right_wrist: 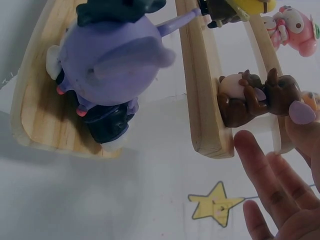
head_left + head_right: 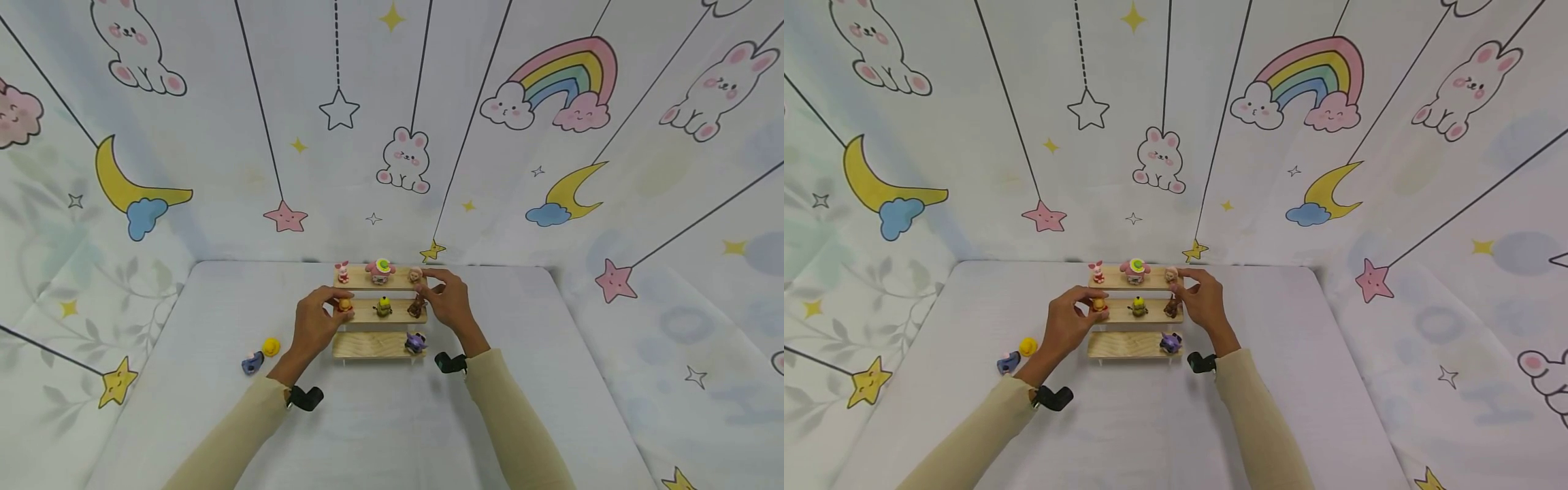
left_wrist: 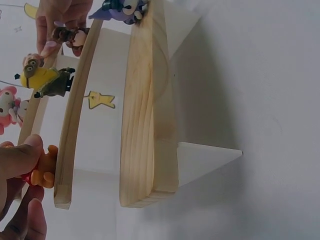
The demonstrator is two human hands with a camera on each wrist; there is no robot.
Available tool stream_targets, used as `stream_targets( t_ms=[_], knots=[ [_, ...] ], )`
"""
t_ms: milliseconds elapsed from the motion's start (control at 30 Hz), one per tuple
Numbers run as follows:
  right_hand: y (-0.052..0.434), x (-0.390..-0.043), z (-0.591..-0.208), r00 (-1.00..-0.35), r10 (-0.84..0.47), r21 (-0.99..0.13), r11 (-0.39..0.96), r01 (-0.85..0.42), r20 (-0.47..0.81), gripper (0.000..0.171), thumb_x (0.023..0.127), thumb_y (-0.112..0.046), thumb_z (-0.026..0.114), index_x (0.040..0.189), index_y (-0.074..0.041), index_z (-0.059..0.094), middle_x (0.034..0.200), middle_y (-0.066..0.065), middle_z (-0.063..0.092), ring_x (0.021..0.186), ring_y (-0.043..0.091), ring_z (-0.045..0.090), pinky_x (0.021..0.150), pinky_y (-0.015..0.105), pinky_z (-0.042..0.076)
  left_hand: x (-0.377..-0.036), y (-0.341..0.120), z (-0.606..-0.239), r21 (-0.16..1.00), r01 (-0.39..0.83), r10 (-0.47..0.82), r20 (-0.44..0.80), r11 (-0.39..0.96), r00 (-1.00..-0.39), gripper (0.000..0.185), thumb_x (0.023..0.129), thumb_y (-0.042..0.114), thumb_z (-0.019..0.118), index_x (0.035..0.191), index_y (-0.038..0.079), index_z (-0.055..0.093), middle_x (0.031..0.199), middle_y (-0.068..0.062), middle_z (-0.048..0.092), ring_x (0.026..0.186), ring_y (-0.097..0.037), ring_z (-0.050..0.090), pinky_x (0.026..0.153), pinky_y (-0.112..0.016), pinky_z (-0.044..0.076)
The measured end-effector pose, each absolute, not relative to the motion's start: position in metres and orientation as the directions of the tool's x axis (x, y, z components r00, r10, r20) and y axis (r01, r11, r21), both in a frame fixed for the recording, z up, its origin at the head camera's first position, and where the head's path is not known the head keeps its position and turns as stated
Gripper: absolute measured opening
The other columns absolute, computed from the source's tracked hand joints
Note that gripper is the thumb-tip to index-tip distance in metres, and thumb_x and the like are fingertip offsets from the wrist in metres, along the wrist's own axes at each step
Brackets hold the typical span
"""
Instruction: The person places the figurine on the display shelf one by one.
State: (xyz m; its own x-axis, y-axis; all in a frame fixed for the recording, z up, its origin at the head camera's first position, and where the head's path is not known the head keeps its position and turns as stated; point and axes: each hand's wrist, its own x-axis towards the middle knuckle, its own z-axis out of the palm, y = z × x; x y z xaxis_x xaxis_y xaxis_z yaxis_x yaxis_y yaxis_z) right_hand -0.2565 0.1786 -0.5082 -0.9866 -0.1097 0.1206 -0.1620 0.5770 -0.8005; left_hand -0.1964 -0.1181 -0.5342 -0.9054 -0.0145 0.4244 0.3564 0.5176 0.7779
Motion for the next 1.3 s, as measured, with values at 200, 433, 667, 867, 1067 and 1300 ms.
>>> stream_targets(
  t_ms=[200,433,667,867,1067,1300],
  knots=[
    [0.178,-0.257,-0.508,-0.989,-0.104,-0.798,0.585,-0.147,0.106,0.043,0.099,-0.028,0.078,0.140,-0.020,0.070,0.146,0.008,0.065,0.094,0.028,0.079,0.065,0.030,0.050,-0.198,-0.119,-0.537,0.766,0.357,-0.005,0.425,0.535,-0.905,0.041,0.081,0.007,0.093,0.118,0.018,0.080,0.109,0.000,0.078,0.091,-0.016,0.068,0.065,-0.025,0.050],
    [0.178,-0.257,-0.507,-0.988,-0.105,-0.805,0.574,-0.151,0.110,0.042,0.099,-0.028,0.078,0.139,-0.020,0.071,0.145,0.007,0.066,0.093,0.028,0.079,0.066,0.031,0.051,-0.196,-0.119,-0.537,0.761,0.341,-0.012,0.416,0.553,-0.909,0.044,0.082,0.008,0.093,0.122,0.020,0.079,0.113,0.001,0.078,0.092,-0.016,0.068,0.065,-0.025,0.050],
    [0.178,-0.258,-0.508,-0.987,-0.108,-0.799,0.581,-0.157,0.115,0.042,0.099,-0.028,0.077,0.140,-0.019,0.070,0.145,0.008,0.066,0.094,0.030,0.079,0.068,0.031,0.051,-0.192,-0.124,-0.534,0.745,0.326,-0.015,0.410,0.582,-0.912,0.046,0.082,0.014,0.094,0.124,0.020,0.078,0.118,0.000,0.078,0.096,-0.019,0.068,0.067,-0.026,0.051],
    [0.178,-0.258,-0.507,-0.990,-0.100,-0.797,0.588,-0.139,0.099,0.043,0.099,-0.029,0.078,0.140,-0.020,0.070,0.147,0.007,0.065,0.096,0.030,0.078,0.068,0.030,0.052,-0.187,-0.135,-0.534,0.735,0.317,-0.016,0.407,0.600,-0.914,0.049,0.081,0.014,0.094,0.127,0.020,0.077,0.120,-0.001,0.076,0.098,-0.022,0.068,0.068,-0.029,0.053],
    [0.178,-0.258,-0.507,-0.989,-0.098,-0.794,0.589,-0.148,0.111,0.044,0.098,-0.030,0.079,0.140,-0.019,0.070,0.146,0.009,0.066,0.096,0.030,0.078,0.067,0.029,0.052,-0.181,-0.149,-0.535,0.718,0.293,-0.016,0.390,0.631,-0.921,0.051,0.082,0.015,0.094,0.129,0.021,0.075,0.119,-0.002,0.075,0.099,-0.021,0.067,0.069,-0.031,0.054],
    [0.179,-0.259,-0.509,-0.988,-0.099,-0.802,0.578,-0.154,0.118,0.043,0.098,-0.030,0.078,0.139,-0.019,0.071,0.146,0.009,0.066,0.094,0.031,0.078,0.066,0.029,0.051,-0.173,-0.168,-0.530,0.682,0.284,-0.018,0.399,0.673,-0.917,0.052,0.079,0.012,0.095,0.128,0.018,0.076,0.120,-0.004,0.076,0.100,-0.024,0.068,0.069,-0.031,0.053]
  ],
)
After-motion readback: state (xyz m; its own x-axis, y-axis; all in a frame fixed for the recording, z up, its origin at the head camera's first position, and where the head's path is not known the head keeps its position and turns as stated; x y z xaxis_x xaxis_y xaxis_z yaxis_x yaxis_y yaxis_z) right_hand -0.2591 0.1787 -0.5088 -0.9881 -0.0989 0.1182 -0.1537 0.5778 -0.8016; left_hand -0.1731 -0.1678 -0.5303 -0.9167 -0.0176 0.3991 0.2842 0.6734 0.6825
